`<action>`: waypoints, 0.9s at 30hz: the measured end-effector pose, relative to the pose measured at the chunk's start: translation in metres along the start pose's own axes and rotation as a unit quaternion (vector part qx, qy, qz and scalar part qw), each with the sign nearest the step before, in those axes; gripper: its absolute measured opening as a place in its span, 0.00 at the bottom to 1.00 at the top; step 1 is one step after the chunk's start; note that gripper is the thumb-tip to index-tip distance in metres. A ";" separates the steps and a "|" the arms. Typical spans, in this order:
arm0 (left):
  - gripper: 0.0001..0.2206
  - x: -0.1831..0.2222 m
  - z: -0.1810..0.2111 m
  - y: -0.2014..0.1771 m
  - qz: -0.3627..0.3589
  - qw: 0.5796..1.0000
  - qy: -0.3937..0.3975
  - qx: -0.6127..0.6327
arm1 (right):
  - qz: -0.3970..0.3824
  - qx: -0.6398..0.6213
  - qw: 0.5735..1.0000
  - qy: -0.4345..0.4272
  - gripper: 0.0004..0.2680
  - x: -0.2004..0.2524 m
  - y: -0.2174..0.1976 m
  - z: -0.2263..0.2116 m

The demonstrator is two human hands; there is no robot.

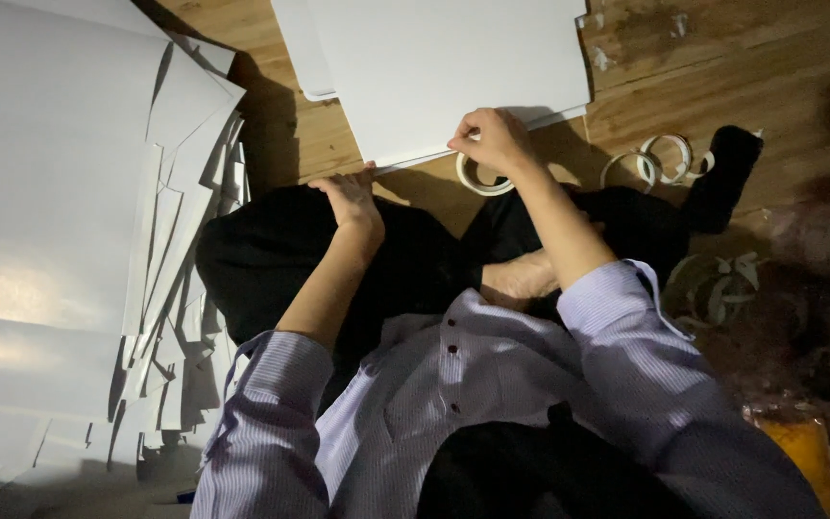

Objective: The person applies strips of double-sided tape to the edges of large paper sheets while sitting on a wooden floor. They peel the backing from the tape and press the sheets together.

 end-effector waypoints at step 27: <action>0.34 -0.008 0.008 0.006 -0.026 0.999 -0.030 -0.022 | 0.010 -0.009 0.994 0.113 0.03 -0.022 0.026 0.021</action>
Point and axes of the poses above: each hand's wrist, its own x-axis away from the middle knuckle, its own y-axis out of the palm, z = x × y, the point moved 2 cm from there along -x, towards the middle knuckle, and after that the axes turned 5 degrees about y, right-handed, at the moved point
